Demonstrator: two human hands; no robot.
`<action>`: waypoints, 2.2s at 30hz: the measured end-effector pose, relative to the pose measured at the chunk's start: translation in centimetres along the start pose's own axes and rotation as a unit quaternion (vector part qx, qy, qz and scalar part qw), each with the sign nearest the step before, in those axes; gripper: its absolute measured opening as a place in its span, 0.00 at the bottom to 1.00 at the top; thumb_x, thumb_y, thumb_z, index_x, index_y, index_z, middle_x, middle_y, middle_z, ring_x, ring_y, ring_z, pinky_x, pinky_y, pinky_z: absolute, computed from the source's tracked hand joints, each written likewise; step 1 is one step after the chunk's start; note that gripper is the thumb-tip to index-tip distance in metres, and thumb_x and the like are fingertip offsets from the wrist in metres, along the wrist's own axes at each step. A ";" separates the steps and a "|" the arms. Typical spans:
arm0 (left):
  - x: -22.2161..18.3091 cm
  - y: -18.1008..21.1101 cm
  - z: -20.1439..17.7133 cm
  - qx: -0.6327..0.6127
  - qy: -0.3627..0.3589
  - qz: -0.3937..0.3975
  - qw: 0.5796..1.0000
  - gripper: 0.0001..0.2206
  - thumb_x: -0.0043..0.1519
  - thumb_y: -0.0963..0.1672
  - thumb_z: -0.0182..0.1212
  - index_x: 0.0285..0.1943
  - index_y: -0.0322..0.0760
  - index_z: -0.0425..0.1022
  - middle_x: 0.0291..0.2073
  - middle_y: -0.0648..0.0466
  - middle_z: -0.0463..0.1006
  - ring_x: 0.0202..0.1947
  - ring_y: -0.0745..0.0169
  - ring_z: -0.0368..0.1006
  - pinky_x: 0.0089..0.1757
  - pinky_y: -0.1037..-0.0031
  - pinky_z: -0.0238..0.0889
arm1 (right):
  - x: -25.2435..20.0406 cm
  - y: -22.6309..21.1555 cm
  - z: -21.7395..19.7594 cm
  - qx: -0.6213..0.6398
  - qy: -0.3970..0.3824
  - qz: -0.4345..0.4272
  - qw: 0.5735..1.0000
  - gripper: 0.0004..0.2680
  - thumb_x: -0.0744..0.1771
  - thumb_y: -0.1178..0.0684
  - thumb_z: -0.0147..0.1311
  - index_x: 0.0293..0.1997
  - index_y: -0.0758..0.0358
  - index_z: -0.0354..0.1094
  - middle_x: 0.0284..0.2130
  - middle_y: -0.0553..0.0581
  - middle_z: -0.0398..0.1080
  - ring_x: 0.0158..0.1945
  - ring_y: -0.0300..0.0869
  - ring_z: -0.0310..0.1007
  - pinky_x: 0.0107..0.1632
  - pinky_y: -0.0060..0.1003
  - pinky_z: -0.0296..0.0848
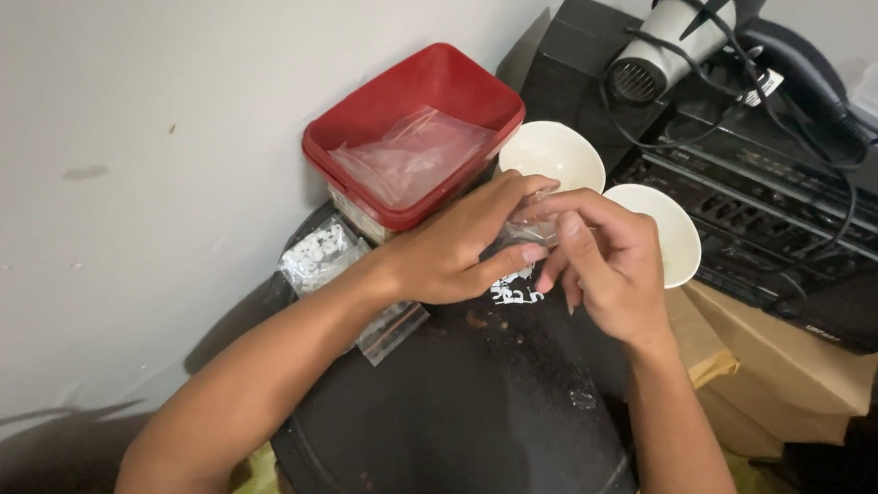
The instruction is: Packing and sorting small white electronic components into small plastic zip-lock bags.
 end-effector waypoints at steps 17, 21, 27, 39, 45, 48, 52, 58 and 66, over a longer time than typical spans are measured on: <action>-0.9 -0.2 -0.6 -0.012 0.028 -0.013 0.999 0.21 0.69 0.46 0.57 0.67 0.31 0.60 0.41 0.48 0.67 0.44 0.53 0.71 0.50 0.57 0.67 | -0.5 -2.5 -0.4 -0.115 0.025 -0.154 0.981 0.10 0.69 0.56 0.50 0.47 0.76 0.73 0.28 0.66 0.72 0.16 0.45 0.73 0.20 0.35 0.73; -1.4 -0.2 -1.1 -0.013 0.063 0.004 0.998 0.20 0.72 0.47 0.52 0.69 0.32 0.59 0.42 0.48 0.69 0.47 0.52 0.72 0.54 0.58 0.66 | -1.7 -2.5 -3.1 -0.132 0.145 -0.195 0.961 0.05 0.71 0.64 0.45 0.47 0.81 0.63 0.34 0.69 0.66 0.14 0.44 0.64 0.20 0.33 0.66; -1.5 -0.4 -1.3 0.009 0.087 0.012 0.996 0.22 0.74 0.50 0.47 0.69 0.30 0.57 0.44 0.47 0.68 0.49 0.51 0.70 0.56 0.59 0.63 | -1.3 0.7 -0.2 -0.180 -0.023 0.009 0.983 0.05 0.61 0.68 0.50 0.36 0.71 0.68 0.21 0.62 0.72 0.14 0.43 0.72 0.17 0.35 0.68; -1.5 0.1 -0.9 0.033 0.063 -0.002 0.997 0.21 0.73 0.48 0.51 0.69 0.30 0.57 0.45 0.42 0.71 0.50 0.44 0.72 0.54 0.57 0.65 | -1.9 5.2 4.9 -0.481 -0.234 0.076 0.842 0.05 0.62 0.61 0.57 0.37 0.68 0.77 0.30 0.69 0.77 0.33 0.66 0.79 0.35 0.55 0.76; -1.6 0.4 -0.8 0.012 0.057 0.001 0.998 0.21 0.74 0.48 0.49 0.70 0.30 0.56 0.48 0.40 0.72 0.55 0.42 0.72 0.58 0.54 0.64 | -1.8 8.5 2.8 -0.507 -0.216 0.061 0.832 0.05 0.61 0.52 0.60 0.34 0.59 0.78 0.26 0.63 0.75 0.34 0.64 0.78 0.36 0.56 0.76; -1.6 0.5 -0.8 0.006 0.059 -0.002 0.998 0.22 0.74 0.49 0.46 0.71 0.31 0.54 0.48 0.37 0.71 0.56 0.38 0.71 0.58 0.51 0.63 | -1.7 6.6 2.4 -0.514 -0.186 0.047 0.836 0.05 0.62 0.50 0.58 0.34 0.57 0.77 0.26 0.60 0.74 0.33 0.61 0.77 0.36 0.53 0.75; -1.5 0.7 -1.2 -0.008 0.056 0.000 0.998 0.22 0.74 0.48 0.45 0.72 0.31 0.53 0.49 0.36 0.71 0.55 0.38 0.71 0.59 0.50 0.62 | -1.1 4.5 2.4 -0.514 -0.156 0.017 0.843 0.05 0.63 0.50 0.57 0.35 0.56 0.77 0.26 0.57 0.73 0.32 0.59 0.77 0.35 0.50 0.75; -1.4 0.5 -1.2 -0.007 0.055 0.000 0.998 0.22 0.75 0.48 0.44 0.73 0.31 0.53 0.46 0.40 0.71 0.52 0.44 0.71 0.58 0.53 0.63 | -0.7 1.4 2.3 -0.401 -0.116 -0.027 0.908 0.03 0.63 0.58 0.59 0.32 0.65 0.75 0.21 0.60 0.69 0.24 0.57 0.75 0.28 0.44 0.75; -1.3 0.1 -1.1 -0.012 0.058 0.008 0.998 0.23 0.75 0.49 0.44 0.73 0.31 0.50 0.48 0.41 0.71 0.55 0.45 0.71 0.58 0.53 0.64 | -1.0 -2.1 -0.7 -0.306 0.046 -0.177 0.934 0.02 0.65 0.64 0.64 0.38 0.66 0.77 0.24 0.57 0.73 0.24 0.49 0.75 0.31 0.36 0.72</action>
Point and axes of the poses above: each hand's wrist, its own x-axis towards the middle knuckle, its own z-axis out of the palm, y = z × x, the point moved 10 cm from there along x, towards the middle knuckle
